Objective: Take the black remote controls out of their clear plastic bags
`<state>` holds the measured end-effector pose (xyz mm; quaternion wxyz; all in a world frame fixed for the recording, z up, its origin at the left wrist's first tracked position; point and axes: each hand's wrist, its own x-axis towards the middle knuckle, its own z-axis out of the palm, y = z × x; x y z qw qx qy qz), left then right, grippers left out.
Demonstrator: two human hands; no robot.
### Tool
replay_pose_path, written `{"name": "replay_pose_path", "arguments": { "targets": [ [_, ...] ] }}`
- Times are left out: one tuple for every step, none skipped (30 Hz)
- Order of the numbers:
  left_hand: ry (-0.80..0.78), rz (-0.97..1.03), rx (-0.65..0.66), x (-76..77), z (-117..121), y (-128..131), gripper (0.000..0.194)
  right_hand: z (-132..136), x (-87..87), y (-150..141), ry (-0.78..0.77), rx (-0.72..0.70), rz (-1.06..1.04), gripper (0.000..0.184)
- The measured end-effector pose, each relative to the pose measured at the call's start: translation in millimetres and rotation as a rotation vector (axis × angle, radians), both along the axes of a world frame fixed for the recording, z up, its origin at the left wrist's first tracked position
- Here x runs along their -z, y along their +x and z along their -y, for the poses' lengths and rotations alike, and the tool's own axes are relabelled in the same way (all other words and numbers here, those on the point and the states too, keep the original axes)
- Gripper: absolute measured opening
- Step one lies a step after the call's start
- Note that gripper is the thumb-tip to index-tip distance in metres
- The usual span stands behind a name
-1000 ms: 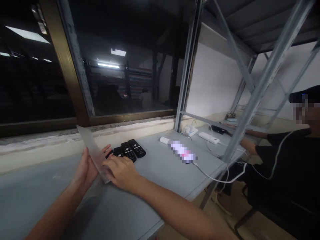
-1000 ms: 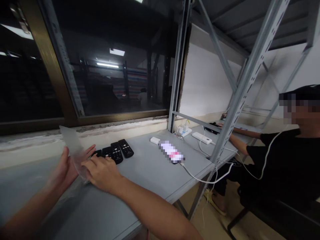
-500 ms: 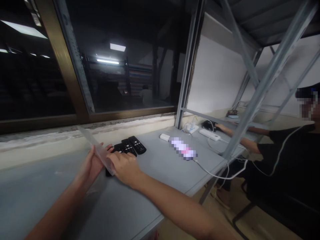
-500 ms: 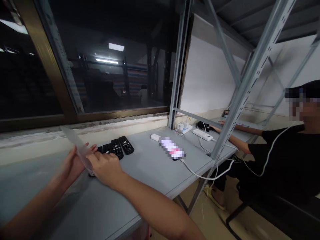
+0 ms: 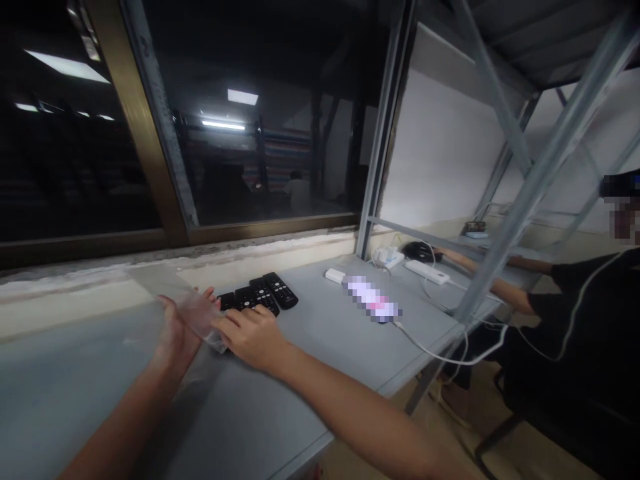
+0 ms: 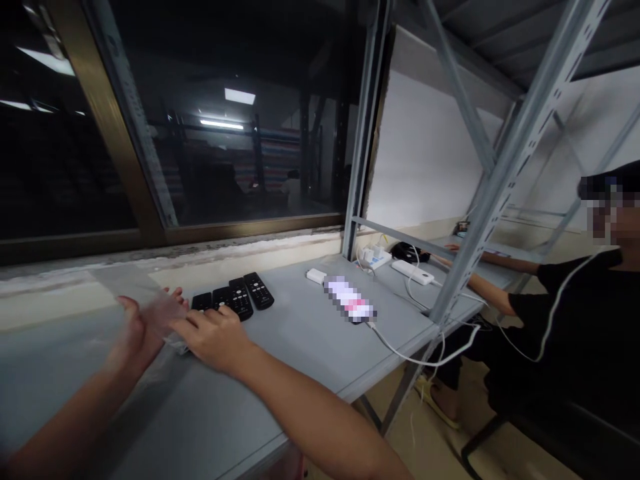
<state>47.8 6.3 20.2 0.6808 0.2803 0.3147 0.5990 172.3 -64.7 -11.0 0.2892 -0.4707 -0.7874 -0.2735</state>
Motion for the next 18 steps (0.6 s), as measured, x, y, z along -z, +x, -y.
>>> {"name": "replay_pose_path", "arguments": {
  "targets": [
    [-0.008,0.01,-0.028,-0.4,-1.7,-2.2,0.058,0.0,-0.8,0.4,-0.005,-0.041,0.001,0.023],
    [-0.015,0.021,-0.05,-0.9,-3.5,-4.7,0.058,-0.2,-1.8,0.9,-0.012,-0.083,-0.003,0.024],
    [-0.02,0.032,-0.071,-1.5,-5.4,-7.5,0.057,-0.8,-2.8,1.8,-0.026,-0.115,-0.019,0.027],
    [-0.025,0.043,-0.091,-1.9,-7.7,-10.9,0.057,-2.0,-3.7,3.3,-0.042,-0.131,-0.055,0.03],
    [-0.027,0.055,-0.11,-1.9,-10.6,-14.8,0.057,-3.8,-4.4,5.4,-0.062,-0.121,-0.111,0.032],
    [-0.027,0.067,-0.131,-1.3,-13.9,-19.4,0.056,-6.4,-4.5,8.5,-0.083,-0.083,-0.184,0.034],
    [-0.027,0.077,-0.156,0.1,-17.7,-24.6,0.056,-9.7,-4.1,12.7,-0.099,-0.018,-0.268,0.033],
    [-0.025,0.086,-0.175,2.2,-21.9,-30.3,0.055,-13.6,-2.9,18.0,-0.112,0.065,-0.348,0.031],
    [-0.027,0.091,-0.186,4.9,-26.2,-36.1,0.053,-18.1,-0.9,24.4,-0.122,0.163,-0.42,0.03],
    [-0.028,0.095,-0.192,8.1,-30.4,-41.8,0.051,-22.8,1.7,31.8,-0.144,0.258,-0.473,0.032],
    [-0.02,0.1,-0.186,11.4,-34.3,-47.1,0.049,-27.5,4.9,39.8,-0.184,0.34,-0.503,0.034],
    [-0.019,0.105,-0.186,14.5,-37.6,-51.8,0.046,-32.1,8.5,47.8,-0.238,0.415,-0.521,0.037],
    [-0.017,0.113,-0.19,17.2,-40.3,-55.6,0.044,-36.1,12.1,55.5,-0.306,0.484,-0.531,0.039],
    [-0.014,0.122,-0.192,19.2,-42.1,-58.6,0.042,-39.4,15.4,62.3,-0.377,0.536,-0.532,0.04],
    [-0.011,0.131,-0.198,20.4,-43.1,-60.6,0.04,-41.8,18.4,67.9,-0.434,0.572,-0.535,0.039],
    [-0.008,0.141,-0.202,20.9,-43.4,-61.8,0.039,-43.3,20.8,72.2,-0.486,0.587,-0.531,0.037],
    [-0.008,0.149,-0.204,20.8,-42.9,-62.4,0.038,-43.8,22.5,75.1,-0.516,0.589,-0.518,0.035],
    [-0.008,0.157,-0.205,20.1,-42.1,-62.4,0.038,-43.5,23.7,76.8,-0.53,0.586,-0.507,0.035]
  ]
}}
